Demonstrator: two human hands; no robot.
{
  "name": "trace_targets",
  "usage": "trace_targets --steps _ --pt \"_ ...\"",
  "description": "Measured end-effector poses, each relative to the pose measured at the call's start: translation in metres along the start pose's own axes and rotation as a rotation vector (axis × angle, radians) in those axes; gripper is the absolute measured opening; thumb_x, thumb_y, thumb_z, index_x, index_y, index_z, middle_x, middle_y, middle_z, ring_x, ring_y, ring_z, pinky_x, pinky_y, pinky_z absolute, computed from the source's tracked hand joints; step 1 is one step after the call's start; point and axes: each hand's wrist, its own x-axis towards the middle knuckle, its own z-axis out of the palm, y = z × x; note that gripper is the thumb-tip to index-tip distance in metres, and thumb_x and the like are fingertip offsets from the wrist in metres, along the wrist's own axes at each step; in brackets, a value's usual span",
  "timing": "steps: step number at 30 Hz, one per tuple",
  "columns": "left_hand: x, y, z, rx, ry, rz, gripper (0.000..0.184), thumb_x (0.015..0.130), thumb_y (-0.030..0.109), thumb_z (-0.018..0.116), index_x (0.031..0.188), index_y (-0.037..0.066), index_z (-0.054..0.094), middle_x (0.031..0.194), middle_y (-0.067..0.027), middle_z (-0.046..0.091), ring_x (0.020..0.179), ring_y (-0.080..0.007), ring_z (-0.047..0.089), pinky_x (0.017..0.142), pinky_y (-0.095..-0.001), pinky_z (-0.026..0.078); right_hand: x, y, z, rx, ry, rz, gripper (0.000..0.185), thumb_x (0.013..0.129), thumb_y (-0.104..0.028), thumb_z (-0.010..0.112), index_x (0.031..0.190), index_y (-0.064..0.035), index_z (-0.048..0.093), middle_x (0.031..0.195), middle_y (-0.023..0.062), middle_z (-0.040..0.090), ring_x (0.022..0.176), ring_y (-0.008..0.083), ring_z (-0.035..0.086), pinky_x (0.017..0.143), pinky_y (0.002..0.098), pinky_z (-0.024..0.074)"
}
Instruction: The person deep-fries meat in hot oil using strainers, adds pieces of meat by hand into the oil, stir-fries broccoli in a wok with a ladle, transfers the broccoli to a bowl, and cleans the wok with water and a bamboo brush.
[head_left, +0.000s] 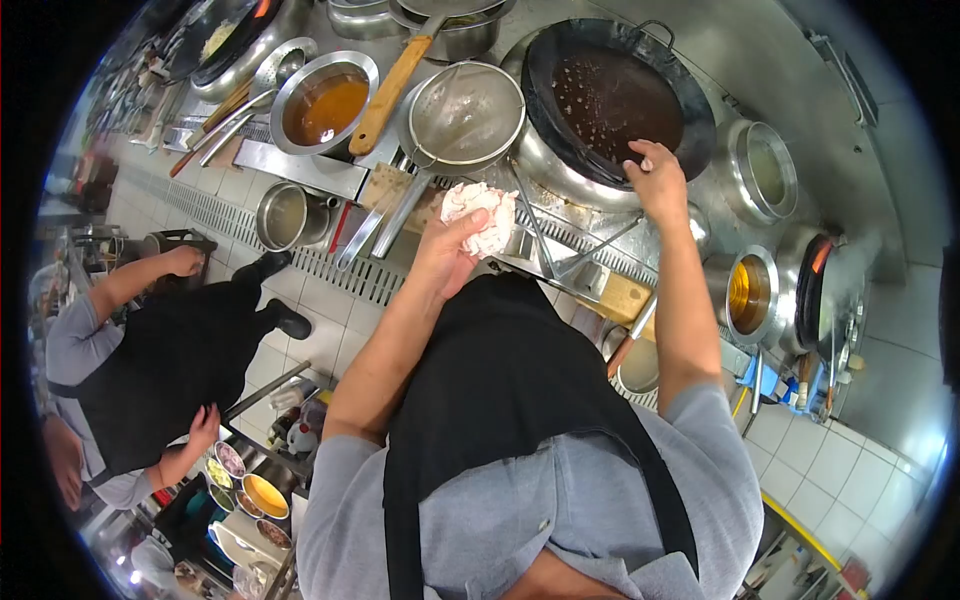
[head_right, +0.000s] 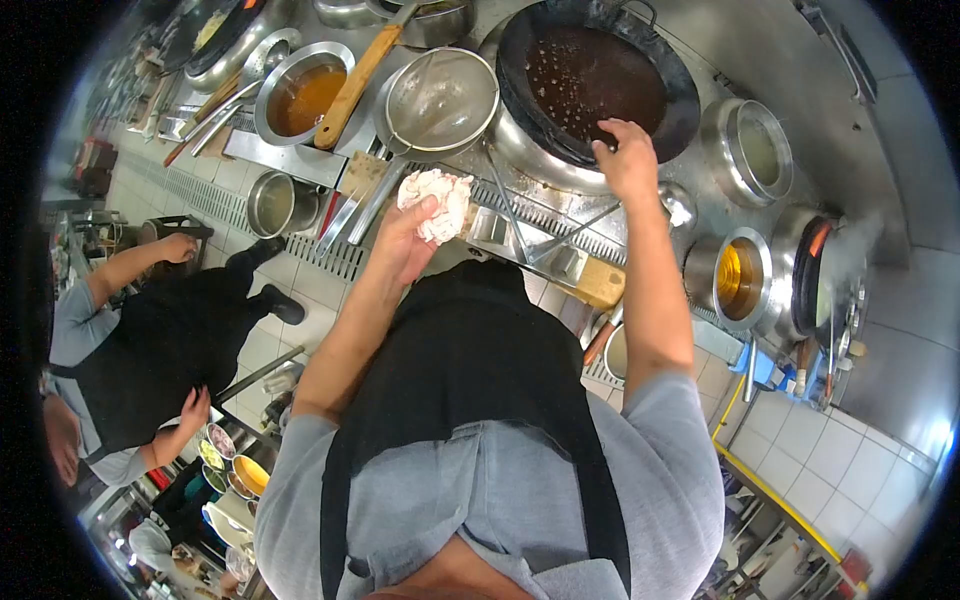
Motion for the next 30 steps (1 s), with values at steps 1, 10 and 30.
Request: trace_targets --steps 1,10,30 --pt "0.001 0.000 0.003 -0.005 -0.013 0.006 0.049 0.090 0.004 0.070 0.135 -0.001 0.052 0.127 -0.0153 0.065 0.114 -0.0250 0.066 0.098 -0.0415 0.056 -0.010 -0.036 -0.007 0.056 0.080 -0.044 0.034 0.083 -0.014 0.079 0.116 -0.0077 0.074 0.119 0.0167 0.071 0.111 0.0300 0.067 0.094 0.0397 0.0538" --pt "0.010 -0.012 0.015 0.031 -0.084 -0.030 0.049 0.085 -0.006 0.069 0.131 -0.001 0.052 0.124 -0.0166 0.066 0.111 -0.0268 0.068 0.093 -0.0420 0.059 -0.053 -0.176 -0.031 0.561 -0.368 0.009 0.023 0.084 -0.003 0.074 0.107 -0.0021 0.072 0.097 0.0095 0.073 0.078 0.0143 0.068 0.071 0.0310 0.0556" --pt "0.034 -0.027 0.029 0.050 -0.096 0.012 0.042 0.090 0.006 0.067 0.129 -0.001 0.055 0.121 -0.0174 0.067 0.110 -0.0294 0.068 0.092 -0.0437 0.058 -0.059 -0.126 -0.017 0.987 -0.454 0.289 0.024 0.094 -0.007 0.068 0.117 -0.0001 0.068 0.096 0.0072 0.072 0.083 0.0128 0.069 0.073 0.0280 0.0571"
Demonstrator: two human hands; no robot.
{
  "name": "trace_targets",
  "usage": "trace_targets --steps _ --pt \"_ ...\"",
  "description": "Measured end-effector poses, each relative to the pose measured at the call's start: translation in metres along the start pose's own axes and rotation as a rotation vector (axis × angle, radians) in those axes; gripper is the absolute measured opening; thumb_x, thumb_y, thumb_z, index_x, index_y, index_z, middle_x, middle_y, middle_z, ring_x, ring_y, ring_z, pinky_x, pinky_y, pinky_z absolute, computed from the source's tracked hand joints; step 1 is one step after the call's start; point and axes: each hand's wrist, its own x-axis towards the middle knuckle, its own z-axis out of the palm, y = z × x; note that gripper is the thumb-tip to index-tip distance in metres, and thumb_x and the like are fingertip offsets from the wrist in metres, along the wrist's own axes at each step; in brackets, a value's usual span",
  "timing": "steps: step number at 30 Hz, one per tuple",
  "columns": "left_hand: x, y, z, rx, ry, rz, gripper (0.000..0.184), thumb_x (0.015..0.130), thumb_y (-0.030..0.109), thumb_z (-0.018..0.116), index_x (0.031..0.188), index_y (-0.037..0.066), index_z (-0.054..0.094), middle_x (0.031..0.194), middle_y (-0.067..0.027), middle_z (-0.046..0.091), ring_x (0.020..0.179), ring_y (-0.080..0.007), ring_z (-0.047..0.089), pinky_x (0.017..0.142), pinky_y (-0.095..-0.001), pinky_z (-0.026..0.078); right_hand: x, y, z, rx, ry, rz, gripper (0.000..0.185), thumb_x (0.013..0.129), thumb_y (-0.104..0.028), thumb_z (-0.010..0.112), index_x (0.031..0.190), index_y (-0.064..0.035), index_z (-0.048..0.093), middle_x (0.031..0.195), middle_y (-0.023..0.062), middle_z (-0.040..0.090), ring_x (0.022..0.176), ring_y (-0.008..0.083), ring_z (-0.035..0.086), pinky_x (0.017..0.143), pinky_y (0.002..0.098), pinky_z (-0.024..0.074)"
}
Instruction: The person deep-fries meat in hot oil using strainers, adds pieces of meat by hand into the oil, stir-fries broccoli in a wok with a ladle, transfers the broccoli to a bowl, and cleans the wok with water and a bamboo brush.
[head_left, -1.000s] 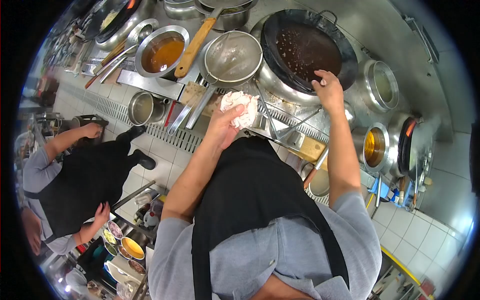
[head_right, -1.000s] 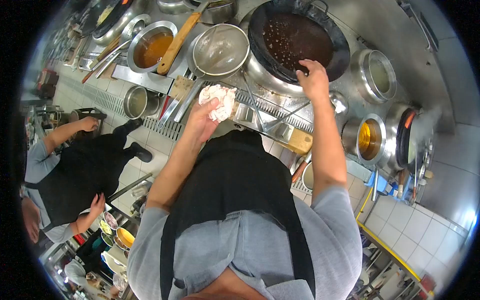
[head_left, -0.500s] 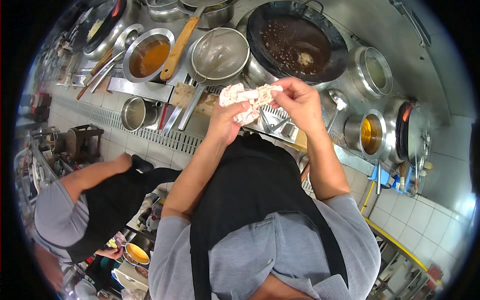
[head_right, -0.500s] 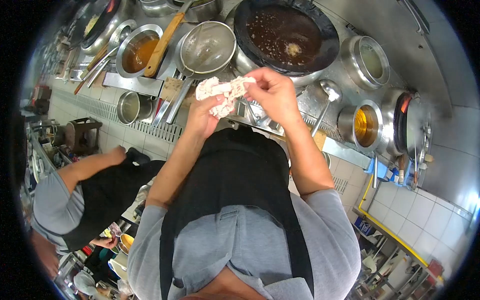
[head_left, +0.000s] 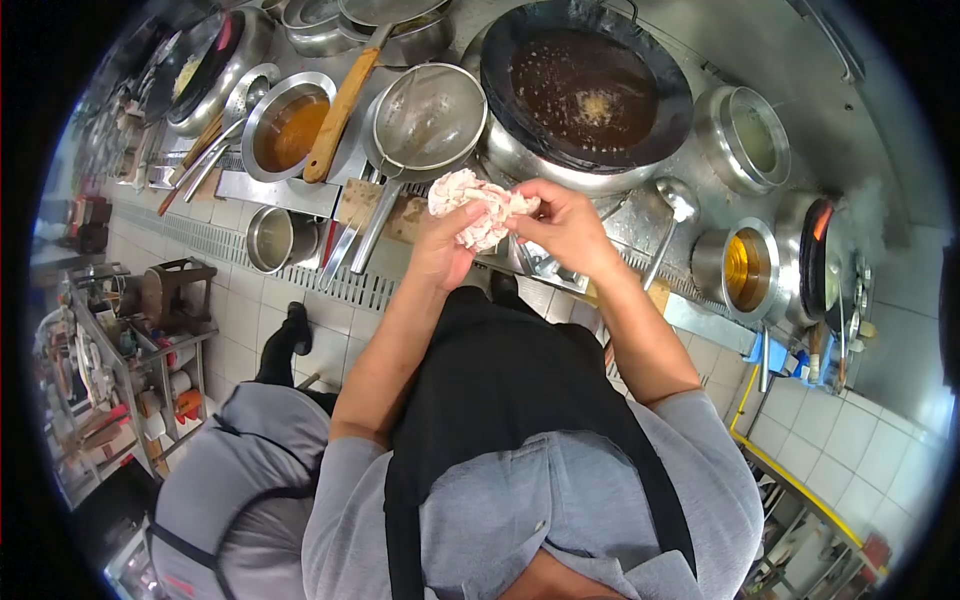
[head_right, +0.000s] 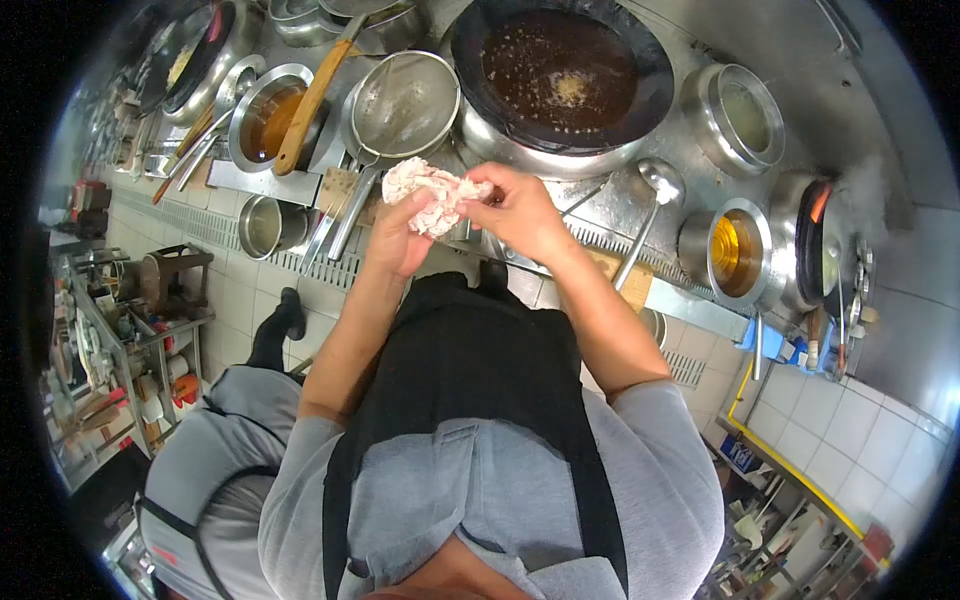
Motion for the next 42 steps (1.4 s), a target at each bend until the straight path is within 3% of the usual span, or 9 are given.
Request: trace_targets --steps 9,14,18,26,29,35,38,39,42 --pt "0.017 0.012 0.005 -0.004 0.099 0.116 0.038 0.087 0.003 0.065 0.124 -0.004 0.056 0.115 -0.0187 0.069 0.107 -0.0314 0.070 0.097 -0.0423 0.056 -0.005 -0.011 -0.032 0.183 0.130 -0.066 0.016 0.093 0.005 0.060 0.103 -0.0005 0.071 0.089 0.0077 0.071 0.070 0.0117 0.069 0.065 0.0267 0.0589" --pt "0.024 0.022 0.010 -0.058 0.041 0.101 0.044 0.086 0.004 0.065 0.128 -0.007 0.052 0.121 -0.0248 0.067 0.112 -0.0369 0.068 0.095 -0.0452 0.058 0.016 0.007 -0.052 0.532 -0.011 0.008 0.023 0.094 0.002 0.059 0.116 -0.0015 0.061 0.114 0.0131 0.066 0.097 0.0222 0.070 0.081 0.0358 0.0617" --pt "0.021 0.019 0.006 -0.073 0.025 0.053 0.048 0.087 0.005 0.064 0.131 -0.010 0.050 0.125 -0.0274 0.064 0.116 -0.0406 0.065 0.098 -0.0489 0.057 0.015 0.013 -0.077 0.801 0.128 -0.014 0.013 0.099 -0.003 0.059 0.112 -0.0039 0.060 0.113 0.0167 0.068 0.094 0.0243 0.071 0.080 0.0368 0.0623" --pt "0.011 0.019 -0.009 -0.080 0.047 0.022 0.048 0.088 0.008 0.065 0.131 -0.007 0.051 0.126 -0.0268 0.064 0.117 -0.0397 0.065 0.096 -0.0480 0.058 0.050 0.049 -0.136 0.095 0.386 0.024 0.014 0.100 -0.005 0.060 0.109 0.0022 0.067 0.088 0.0050 0.066 0.057 0.0064 0.052 0.052 0.0218 0.0435" --pt "0.014 0.021 -0.006 -0.040 0.042 0.030 0.044 0.088 0.007 0.064 0.129 -0.003 0.054 0.125 -0.0238 0.065 0.117 -0.0384 0.065 0.094 -0.0467 0.059 0.062 0.038 -0.147 -0.763 0.395 0.065 0.019 0.094 -0.020 0.067 0.103 -0.0033 0.070 0.092 0.0114 0.070 0.077 0.0261 0.067 0.071 0.0371 0.0528" --pt "0.014 0.018 -0.005 -0.033 0.056 0.024 0.041 0.087 0.006 0.065 0.125 -0.005 0.056 0.119 -0.0222 0.068 0.114 -0.0373 0.067 0.091 -0.0447 0.060 0.082 0.099 -0.186 -1.159 0.380 -0.209 0.032 0.087 -0.028 0.075 0.111 -0.0070 0.073 0.112 0.0164 0.072 0.102 0.0344 0.069 0.097 0.0403 0.0521" --pt "0.009 0.019 0.000 -0.042 0.067 0.025 0.041 0.087 0.005 0.065 0.125 -0.007 0.056 0.118 -0.0219 0.068 0.111 -0.0354 0.069 0.090 -0.0433 0.059 0.049 0.010 -0.108 -0.761 0.397 -0.231 0.037 0.086 -0.025 0.079 0.118 -0.0076 0.072 0.117 0.0130 0.071 0.102 0.0261 0.070 0.095 0.0371 0.0540" --pt "0.008 0.016 -0.001 -0.050 0.050 0.004 0.041 0.087 0.005 0.064 0.125 -0.007 0.056 0.119 -0.0219 0.068 0.110 -0.0347 0.069 0.090 -0.0429 0.059 0.046 0.016 -0.081 -0.176 0.187 -0.070 0.042 0.085 -0.021 0.083 0.122 -0.0076 0.069 0.118 0.0093 0.070 0.098 0.0165 0.069 0.089 0.0336 0.0558" --pt "0.015 0.009 -0.003 -0.042 0.005 -0.019 0.040 0.088 0.004 0.064 0.126 -0.007 0.056 0.119 -0.0217 0.068 0.106 -0.0325 0.069 0.091 -0.0416 0.058 0.018 0.002 0.005 -0.200 0.023 -0.074 0.022 0.092 -0.008 0.074 0.112 -0.0028 0.070 0.095 0.0026 0.071 0.084 0.0103 0.067 0.077 0.0271 0.0561"
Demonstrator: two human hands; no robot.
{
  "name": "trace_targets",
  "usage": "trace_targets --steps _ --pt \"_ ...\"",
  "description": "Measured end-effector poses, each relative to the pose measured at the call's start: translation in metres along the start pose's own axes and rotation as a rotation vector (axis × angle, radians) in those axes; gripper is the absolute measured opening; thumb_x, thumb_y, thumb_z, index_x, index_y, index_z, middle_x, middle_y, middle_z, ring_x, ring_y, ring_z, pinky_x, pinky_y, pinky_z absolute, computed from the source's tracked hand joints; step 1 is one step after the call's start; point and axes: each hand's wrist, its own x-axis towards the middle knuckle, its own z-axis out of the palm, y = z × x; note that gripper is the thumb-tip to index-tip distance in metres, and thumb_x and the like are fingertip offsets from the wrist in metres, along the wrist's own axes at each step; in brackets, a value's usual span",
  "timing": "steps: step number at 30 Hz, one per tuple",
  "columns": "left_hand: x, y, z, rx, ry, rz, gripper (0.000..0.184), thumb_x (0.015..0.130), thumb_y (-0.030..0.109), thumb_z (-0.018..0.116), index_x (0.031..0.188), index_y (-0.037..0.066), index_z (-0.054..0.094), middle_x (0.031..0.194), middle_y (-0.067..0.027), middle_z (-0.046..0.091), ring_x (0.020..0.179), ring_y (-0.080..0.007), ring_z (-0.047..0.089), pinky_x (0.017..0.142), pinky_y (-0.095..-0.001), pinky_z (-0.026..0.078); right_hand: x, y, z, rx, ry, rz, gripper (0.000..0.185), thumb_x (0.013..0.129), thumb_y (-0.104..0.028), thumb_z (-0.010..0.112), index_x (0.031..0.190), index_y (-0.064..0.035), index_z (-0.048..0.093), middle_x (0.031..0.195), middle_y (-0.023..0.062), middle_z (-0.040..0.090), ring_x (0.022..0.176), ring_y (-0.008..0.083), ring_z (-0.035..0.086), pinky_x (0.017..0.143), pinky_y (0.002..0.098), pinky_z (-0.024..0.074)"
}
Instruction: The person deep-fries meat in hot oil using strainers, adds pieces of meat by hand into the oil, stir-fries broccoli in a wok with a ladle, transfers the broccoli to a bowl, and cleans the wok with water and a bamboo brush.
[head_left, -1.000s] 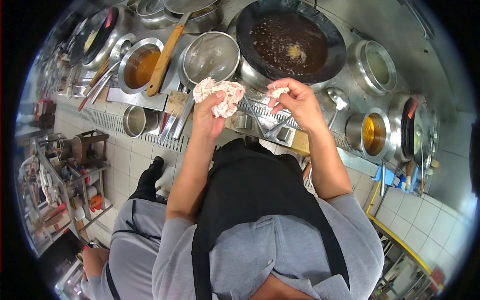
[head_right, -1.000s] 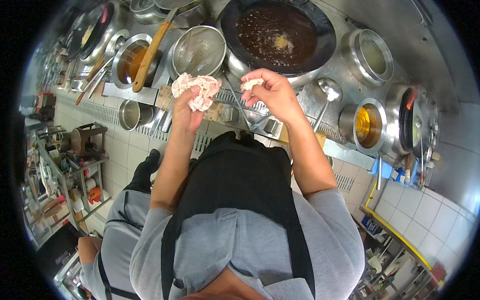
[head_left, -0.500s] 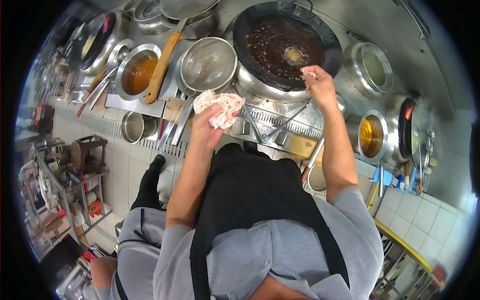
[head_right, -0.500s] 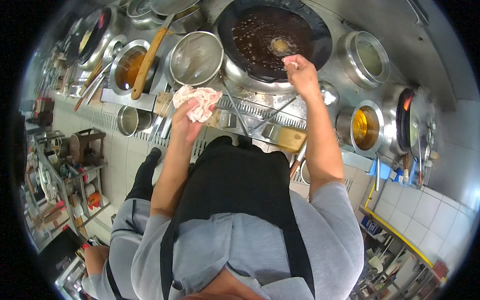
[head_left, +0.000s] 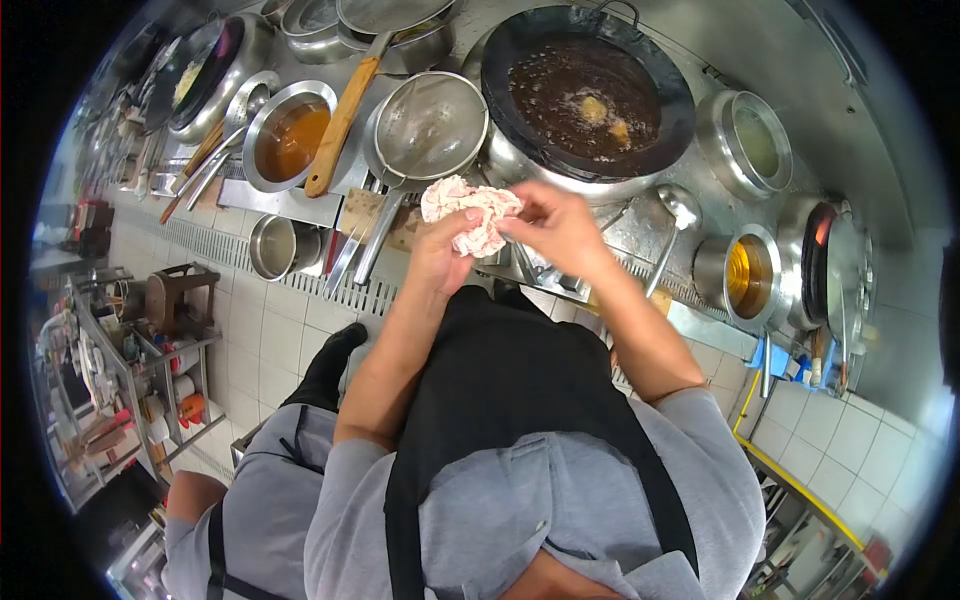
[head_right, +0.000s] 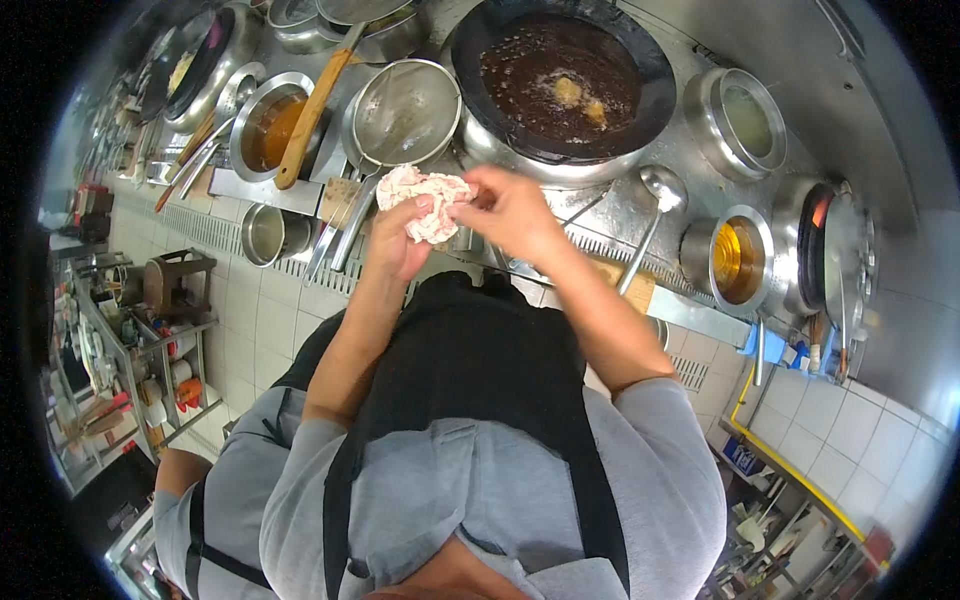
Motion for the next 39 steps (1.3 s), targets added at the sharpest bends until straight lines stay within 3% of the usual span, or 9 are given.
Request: trace_targets --steps 4,7,12,21,25,27,28,32,39 --pt "-0.004 -0.003 -0.002 0.027 0.092 0.067 0.038 0.088 0.004 0.063 0.124 -0.006 0.057 0.118 -0.0205 0.068 0.103 -0.0302 0.069 0.090 -0.0413 0.058 -0.003 -0.006 0.001 0.184 0.065 0.135 0.013 0.093 -0.001 0.067 0.105 0.0025 0.070 0.084 0.0041 0.071 0.066 0.0074 0.064 0.061 0.0230 0.0541" --pt "-0.005 0.006 -0.012 0.004 0.127 0.126 0.037 0.087 0.005 0.064 0.123 -0.001 0.057 0.116 -0.0176 0.068 0.105 -0.0302 0.069 0.089 -0.0434 0.060 -0.013 -0.003 -0.031 0.412 0.084 0.079 0.011 0.094 0.002 0.063 0.103 0.0021 0.071 0.087 0.0059 0.072 0.067 0.0099 0.066 0.062 0.0251 0.0559" --pt "-0.013 0.018 -0.011 -0.046 0.053 0.090 0.041 0.087 0.007 0.065 0.126 0.001 0.056 0.120 -0.0190 0.068 0.111 -0.0330 0.068 0.098 -0.0481 0.056 -0.019 0.003 -0.056 0.623 0.071 0.124 0.027 0.099 0.005 0.046 0.123 0.0019 0.060 0.124 0.0192 0.066 0.106 0.0276 0.071 0.087 0.0382 0.0620" --pt "-0.025 -0.013 -0.029 -0.015 0.044 0.039 0.047 0.090 0.007 0.066 0.134 0.008 0.051 0.128 -0.0203 0.061 0.117 -0.0356 0.063 0.097 -0.0492 0.056 -0.029 0.037 -0.087 1.160 0.105 0.006 0.010 0.090 0.000 0.055 0.097 -0.0030 0.062 0.103 0.0079 0.061 0.096 0.0236 0.067 0.086 0.0413 0.0574" --pt "-0.042 -0.023 -0.023 0.039 0.218 0.116 0.047 0.091 0.007 0.063 0.136 0.002 0.051 0.128 -0.0187 0.062 0.113 -0.0336 0.065 0.095 -0.0478 0.057 -0.016 0.033 -0.120 0.779 0.222 0.100 0.011 0.092 0.003 0.055 0.097 -0.0021 0.063 0.104 0.0088 0.063 0.092 0.0194 0.067 0.074 0.0358 0.0591" --pt "-0.048 -0.034 -0.020 0.041 0.263 0.134 0.048 0.091 0.007 0.062 0.137 0.001 0.050 0.129 -0.0186 0.062 0.112 -0.0328 0.065 0.092 -0.0457 0.058 0.003 0.066 -0.143 0.379 0.235 0.089 0.008 0.092 0.001 0.059 0.092 -0.0028 0.066 0.088 0.0037 0.067 0.084 0.0139 0.065 0.072 0.0279 0.0542" --pt "-0.053 -0.036 -0.027 -0.030 0.215 0.080 0.046 0.093 0.007 0.061 0.137 0.001 0.051 0.129 -0.0187 0.063 0.112 -0.0321 0.065 0.092 -0.0444 0.058 0.017 0.088 -0.143 0.078 0.384 -0.140 0.004 0.089 -0.004 0.062 0.089 -0.0037 0.066 0.088 0.0050 0.068 0.080 0.0169 0.064 0.072 0.0318 0.0521" --pt "-0.068 -0.052 -0.026 -0.005 0.320 0.084 0.043 0.095 0.007 0.061 0.136 0.000 0.052 0.127 -0.0180 0.064 0.114 -0.0301 0.065 0.094 -0.0431 0.057 0.044 0.108 -0.161 -0.548 0.269 -0.008 0.024 0.083 -0.027 0.074 0.089 -0.0052 0.067 0.095 0.0155 0.070 0.098 0.0368 0.067 0.084 0.0453 0.0526" --pt "-0.103 -0.065 0.003 0.018 0.233 0.063 0.044 0.095 0.007 0.060 0.138 0.000 0.051 0.128 -0.0166 0.064 0.113 -0.0291 0.065 0.094 -0.0431 0.058 0.037 0.113 -0.169 -0.803 0.145 0.254 0.024 0.087 -0.018 0.063 0.095 -0.0014 0.078 0.107 0.0187 0.074 0.114 0.0352 0.066 0.097 0.0430 0.0526"
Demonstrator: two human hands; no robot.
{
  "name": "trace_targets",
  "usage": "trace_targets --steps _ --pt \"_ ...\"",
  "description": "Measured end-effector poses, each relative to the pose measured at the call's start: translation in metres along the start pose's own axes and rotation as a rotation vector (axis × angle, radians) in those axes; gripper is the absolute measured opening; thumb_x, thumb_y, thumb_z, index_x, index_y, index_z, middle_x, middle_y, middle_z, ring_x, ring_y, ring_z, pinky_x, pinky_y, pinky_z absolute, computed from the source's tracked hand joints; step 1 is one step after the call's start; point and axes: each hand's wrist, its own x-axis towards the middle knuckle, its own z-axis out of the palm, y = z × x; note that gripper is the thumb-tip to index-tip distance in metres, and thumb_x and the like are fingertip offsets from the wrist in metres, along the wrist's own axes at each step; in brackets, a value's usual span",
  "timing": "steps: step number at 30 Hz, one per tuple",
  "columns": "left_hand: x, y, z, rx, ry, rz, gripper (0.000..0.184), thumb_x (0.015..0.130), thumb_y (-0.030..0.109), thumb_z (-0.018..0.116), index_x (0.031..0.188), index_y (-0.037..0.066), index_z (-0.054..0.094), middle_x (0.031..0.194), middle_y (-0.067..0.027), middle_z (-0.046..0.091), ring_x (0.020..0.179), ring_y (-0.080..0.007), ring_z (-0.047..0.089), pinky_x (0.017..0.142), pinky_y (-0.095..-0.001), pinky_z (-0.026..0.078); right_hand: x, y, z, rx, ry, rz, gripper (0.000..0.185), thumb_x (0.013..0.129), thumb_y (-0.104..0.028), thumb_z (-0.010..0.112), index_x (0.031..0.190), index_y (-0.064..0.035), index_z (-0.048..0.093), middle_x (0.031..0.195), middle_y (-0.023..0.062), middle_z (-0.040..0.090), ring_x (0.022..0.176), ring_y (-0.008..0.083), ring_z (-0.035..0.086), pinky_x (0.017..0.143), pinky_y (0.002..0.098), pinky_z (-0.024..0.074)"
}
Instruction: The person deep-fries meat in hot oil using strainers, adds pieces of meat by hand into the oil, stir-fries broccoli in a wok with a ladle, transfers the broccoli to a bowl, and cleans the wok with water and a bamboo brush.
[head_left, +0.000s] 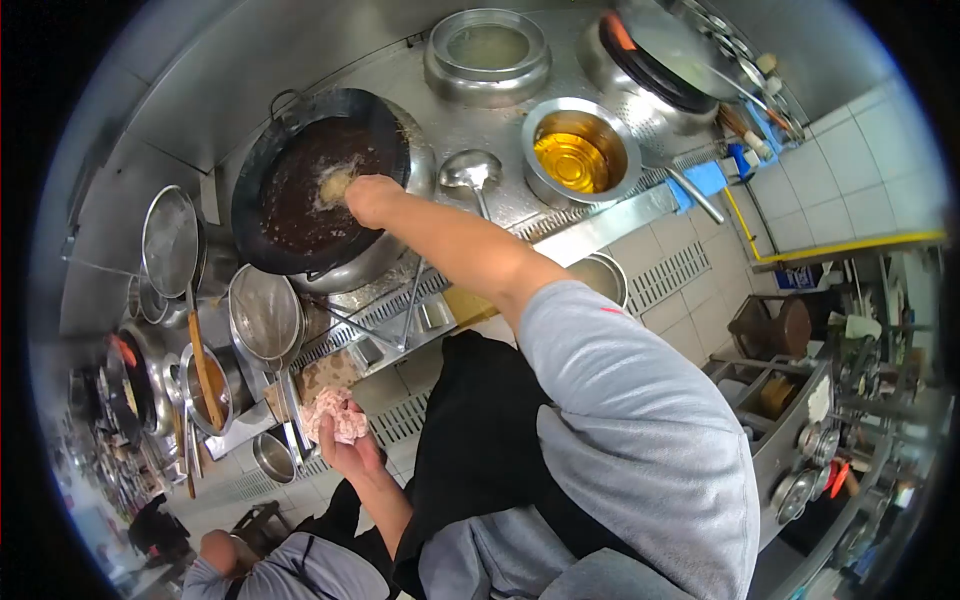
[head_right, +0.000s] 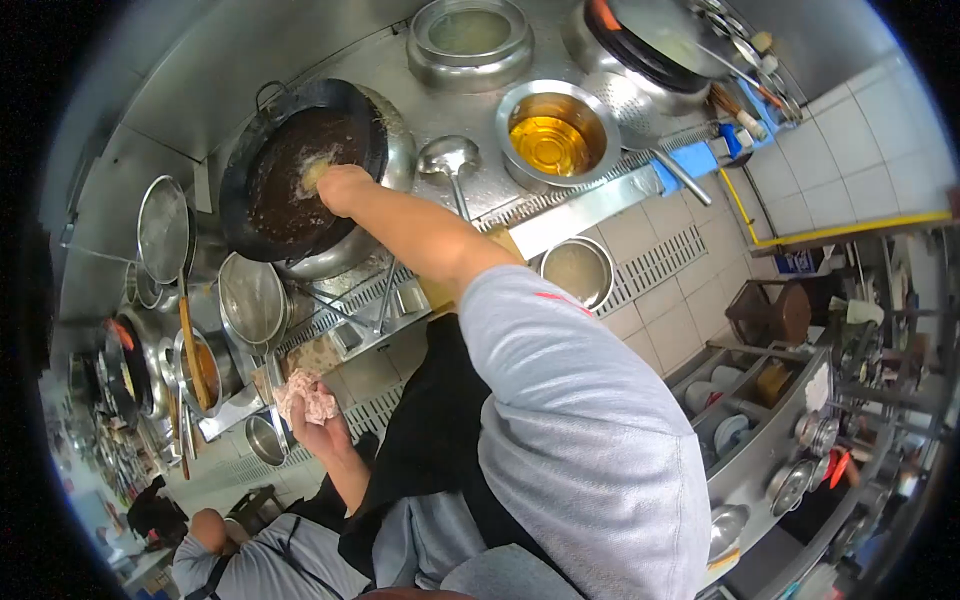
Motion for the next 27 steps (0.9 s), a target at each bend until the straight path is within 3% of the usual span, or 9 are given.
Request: trace_targets --steps 3,6,8,9,12,14,15,19,27 --pt "-0.027 -0.010 0.000 0.005 -0.043 -0.016 0.040 0.096 0.006 0.059 0.135 0.000 0.052 0.125 -0.0169 0.065 0.111 -0.0287 0.066 0.092 -0.0427 0.059 -0.023 -0.003 0.001 0.001 0.183 0.058 0.026 0.083 -0.011 0.063 0.104 -0.0031 0.077 0.117 0.0172 0.072 0.120 0.0360 0.062 0.102 0.0408 0.0502" --pt "-0.055 -0.034 -0.004 -0.050 -0.135 -0.045 0.037 0.096 0.005 0.059 0.133 -0.001 0.053 0.123 -0.0167 0.065 0.109 -0.0284 0.066 0.090 -0.0412 0.060 -0.070 -0.003 0.010 0.145 0.791 -0.147 0.036 0.081 -0.011 0.065 0.116 -0.0059 0.074 0.129 0.0164 0.067 0.124 0.0369 0.059 0.107 0.0399 0.0476" --pt "-0.080 -0.051 -0.009 -0.046 -0.112 -0.090 0.037 0.096 0.005 0.059 0.133 -0.001 0.054 0.123 -0.0167 0.065 0.108 -0.0285 0.066 0.090 -0.0409 0.060 -0.103 0.009 0.009 0.370 0.732 -0.208 0.045 0.081 -0.011 0.066 0.125 -0.0079 0.070 0.140 0.0170 0.060 0.125 0.0361 0.058 0.110 0.0418 0.0445" --pt "-0.087 -0.061 -0.012 -0.041 -0.130 -0.111 0.037 0.096 0.005 0.060 0.132 0.000 0.054 0.124 -0.0172 0.065 0.108 -0.0283 0.066 0.090 -0.0409 0.060 -0.119 0.018 0.011 0.431 0.852 -0.280 0.034 0.084 -0.017 0.069 0.117 -0.0068 0.072 0.123 0.0154 0.069 0.110 0.0328 0.066 0.099 0.0391 0.0521" --pt "-0.103 -0.087 -0.015 -0.081 -0.094 -0.185 0.036 0.097 0.005 0.059 0.132 0.000 0.054 0.125 -0.0174 0.065 0.108 -0.0280 0.066 0.089 -0.0410 0.060 -0.210 0.050 0.004 0.862 0.601 0.029 0.014 0.088 -0.015 0.071 0.098 -0.0047 0.072 0.091 0.0107 0.074 0.080 0.0249 0.070 0.075 0.0352 0.0567" --pt "-0.116 -0.100 -0.003 -0.063 -0.108 -0.204 0.034 0.097 0.006 0.059 0.131 0.000 0.055 0.125 -0.0169 0.065 0.111 -0.0291 0.066 0.090 -0.0414 0.060 -0.268 0.096 0.026 1.320 0.552 0.032 0.014 0.091 -0.016 0.072 0.087 -0.0029 0.068 0.072 0.0052 0.069 0.062 0.0147 0.063 0.058 0.0290 0.0515" --pt "-0.121 -0.107 0.004 -0.066 -0.131 -0.218 0.034 0.097 0.006 0.059 0.131 0.000 0.055 0.125 -0.0168 0.065 0.111 -0.0294 0.066 0.090 -0.0417 0.060 -0.305 0.119 0.031 1.404 0.517 0.070 0.011 0.092 -0.011 0.071 0.087 -0.0026 0.067 0.074 0.0039 0.067 0.064 0.0089 0.061 0.058 0.0259 0.0501" --pt "-0.137 -0.142 0.039 -0.016 -0.194 -0.250 0.040 0.094 0.006 0.060 0.133 0.006 0.054 0.125 -0.0155 0.065 0.109 -0.0303 0.067 0.085 -0.0437 0.062 -0.429 0.233 0.053 1.609 0.607 0.393 0.007 0.093 -0.011 0.067 0.093 -0.0036 0.067 0.076 0.0052 0.066 0.064 0.0132 0.061 0.061 0.0287 0.0528" --pt "-0.148 -0.318 0.222 0.047 -0.524 -0.476 0.049 0.088 0.003 0.063 0.135 0.011 0.049 0.113 -0.0108 0.059 0.095 -0.0248 0.062 0.074 -0.0410 0.058 -0.601 0.560 0.072 1.691 1.247 1.057 0.026 0.096 -0.015 0.055 0.120 -0.0036 0.055 0.108 0.0144 0.068 0.096 0.0233 0.066 0.081 0.0372 0.0586"
